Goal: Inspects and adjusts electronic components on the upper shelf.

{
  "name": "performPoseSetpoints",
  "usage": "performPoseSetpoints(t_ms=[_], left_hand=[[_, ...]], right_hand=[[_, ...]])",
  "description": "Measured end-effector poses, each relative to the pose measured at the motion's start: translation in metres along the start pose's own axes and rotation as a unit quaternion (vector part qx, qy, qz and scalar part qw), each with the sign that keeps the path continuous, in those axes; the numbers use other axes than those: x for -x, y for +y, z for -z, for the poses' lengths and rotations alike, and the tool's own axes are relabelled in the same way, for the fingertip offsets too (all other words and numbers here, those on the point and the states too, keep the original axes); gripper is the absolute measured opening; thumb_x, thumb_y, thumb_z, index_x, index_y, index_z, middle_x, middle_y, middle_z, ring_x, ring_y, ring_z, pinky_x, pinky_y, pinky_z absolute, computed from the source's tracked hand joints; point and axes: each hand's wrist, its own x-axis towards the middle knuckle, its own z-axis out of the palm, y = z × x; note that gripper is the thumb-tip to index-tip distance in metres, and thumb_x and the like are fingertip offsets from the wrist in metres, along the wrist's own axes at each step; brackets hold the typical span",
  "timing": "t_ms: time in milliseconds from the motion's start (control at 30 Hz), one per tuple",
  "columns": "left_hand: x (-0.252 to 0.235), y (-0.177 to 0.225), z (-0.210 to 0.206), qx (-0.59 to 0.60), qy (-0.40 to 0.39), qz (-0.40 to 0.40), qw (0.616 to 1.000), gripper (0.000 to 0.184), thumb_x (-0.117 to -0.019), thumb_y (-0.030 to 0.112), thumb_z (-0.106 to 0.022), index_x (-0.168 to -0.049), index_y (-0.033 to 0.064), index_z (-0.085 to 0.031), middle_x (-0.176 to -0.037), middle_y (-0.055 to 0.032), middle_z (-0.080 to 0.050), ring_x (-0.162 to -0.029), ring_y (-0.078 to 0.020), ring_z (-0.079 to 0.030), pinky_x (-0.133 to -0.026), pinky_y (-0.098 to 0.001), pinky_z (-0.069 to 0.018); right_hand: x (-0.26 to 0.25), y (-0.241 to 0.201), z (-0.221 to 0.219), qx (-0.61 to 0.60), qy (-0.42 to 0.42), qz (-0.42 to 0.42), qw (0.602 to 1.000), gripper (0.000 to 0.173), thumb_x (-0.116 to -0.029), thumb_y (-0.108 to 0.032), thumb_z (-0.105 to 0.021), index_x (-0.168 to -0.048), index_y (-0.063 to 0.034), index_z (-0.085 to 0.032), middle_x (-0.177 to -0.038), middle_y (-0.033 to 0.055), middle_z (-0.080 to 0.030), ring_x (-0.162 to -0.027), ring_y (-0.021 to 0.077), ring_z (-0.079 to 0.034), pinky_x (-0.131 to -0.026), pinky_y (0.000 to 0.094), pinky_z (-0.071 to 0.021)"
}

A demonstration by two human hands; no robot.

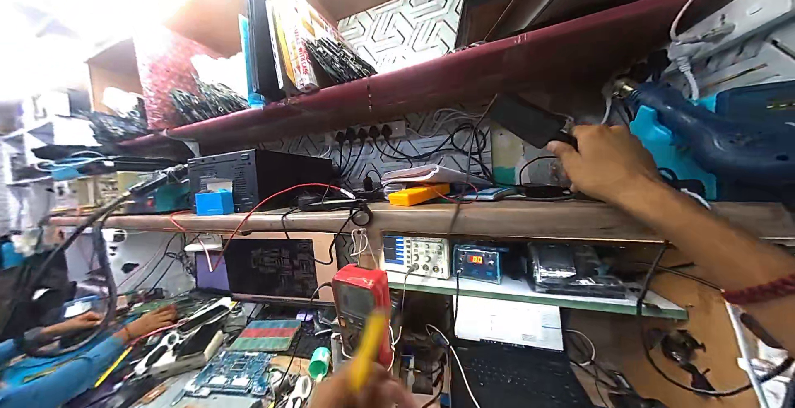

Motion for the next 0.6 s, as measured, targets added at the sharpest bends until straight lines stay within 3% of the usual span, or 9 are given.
performPoseSetpoints(t_ms=[133, 200, 267, 433, 533, 600], left_hand=[[-0.034, 0.050, 0.102, -0.081, 0.185, -0.104, 0.974, 0.009, -0.1038, 0.004, -0.053, -0.096, 0.0080, -0.056, -0.100, -0.0080, -0.079, -0.060, -0.0120, -0.069, -0.052, -0.0261, -0.0574], [-0.067, 0.057, 0.132, -0.102, 0.272, -0.145, 0.946, 0.009, -0.1012, 0.005, -0.058, -0.092, 0.0074, -0.057, -0.094, -0.0071, -0.078, -0.060, -0.0108, -0.069, -0.052, -0.0235, -0.0575], [-0.100, 0.063, 0.149, -0.119, 0.329, -0.153, 0.924, 0.007, -0.1021, 0.006, -0.061, -0.096, 0.0068, -0.058, -0.092, -0.0029, -0.077, -0.065, -0.0105, -0.072, -0.056, -0.0244, -0.0608], [-0.172, 0.058, 0.188, -0.097, 0.396, -0.121, 0.905, 0.006, -0.1052, 0.009, -0.056, -0.104, 0.0077, -0.050, -0.098, 0.0005, -0.077, -0.076, -0.0136, -0.077, -0.068, -0.0307, -0.0657], [-0.205, 0.052, 0.200, -0.079, 0.422, -0.092, 0.899, 0.007, -0.1056, 0.007, -0.053, -0.106, 0.0032, -0.048, -0.099, -0.0036, -0.075, -0.079, -0.0138, -0.077, -0.072, -0.0317, -0.0653], [-0.214, 0.044, 0.199, -0.142, 0.376, -0.033, 0.915, 0.012, -0.1059, 0.011, -0.055, -0.108, -0.0011, -0.053, -0.104, -0.0078, -0.075, -0.080, -0.0153, -0.076, -0.072, -0.0347, -0.0643]], right_hand=[[0.005, 0.004, -0.002, 0.020, -0.012, 0.086, 0.996, 0.033, -0.1072, -0.036, -0.052, -0.119, -0.0073, -0.064, -0.082, 0.0186, -0.069, -0.075, 0.0416, -0.069, -0.067, 0.0660, -0.0532], [0.009, 0.001, -0.003, 0.040, 0.002, 0.173, 0.984, 0.027, -0.1062, -0.032, -0.055, -0.121, -0.0112, -0.062, -0.077, 0.0159, -0.066, -0.071, 0.0401, -0.068, -0.061, 0.0625, -0.0525], [0.016, -0.004, -0.002, 0.047, 0.023, 0.246, 0.968, 0.024, -0.1040, -0.026, -0.060, -0.122, -0.0102, -0.063, -0.076, 0.0150, -0.066, -0.068, 0.0389, -0.068, -0.058, 0.0597, -0.0529], [0.022, -0.007, 0.003, 0.096, -0.012, 0.322, 0.942, 0.012, -0.0973, -0.019, -0.071, -0.109, -0.0152, -0.072, -0.086, 0.0069, -0.072, -0.075, 0.0294, -0.071, -0.064, 0.0532, -0.0567], [0.013, -0.012, 0.012, 0.168, -0.120, 0.300, 0.931, 0.015, -0.0923, -0.017, -0.076, -0.108, -0.0170, -0.076, -0.091, 0.0069, -0.074, -0.083, 0.0296, -0.072, -0.072, 0.0543, -0.0565], [-0.002, -0.006, 0.017, 0.164, -0.212, 0.282, 0.921, 0.015, -0.0958, -0.020, -0.073, -0.109, -0.0166, -0.078, -0.094, 0.0063, -0.074, -0.089, 0.0267, -0.071, -0.081, 0.0538, -0.0574]])
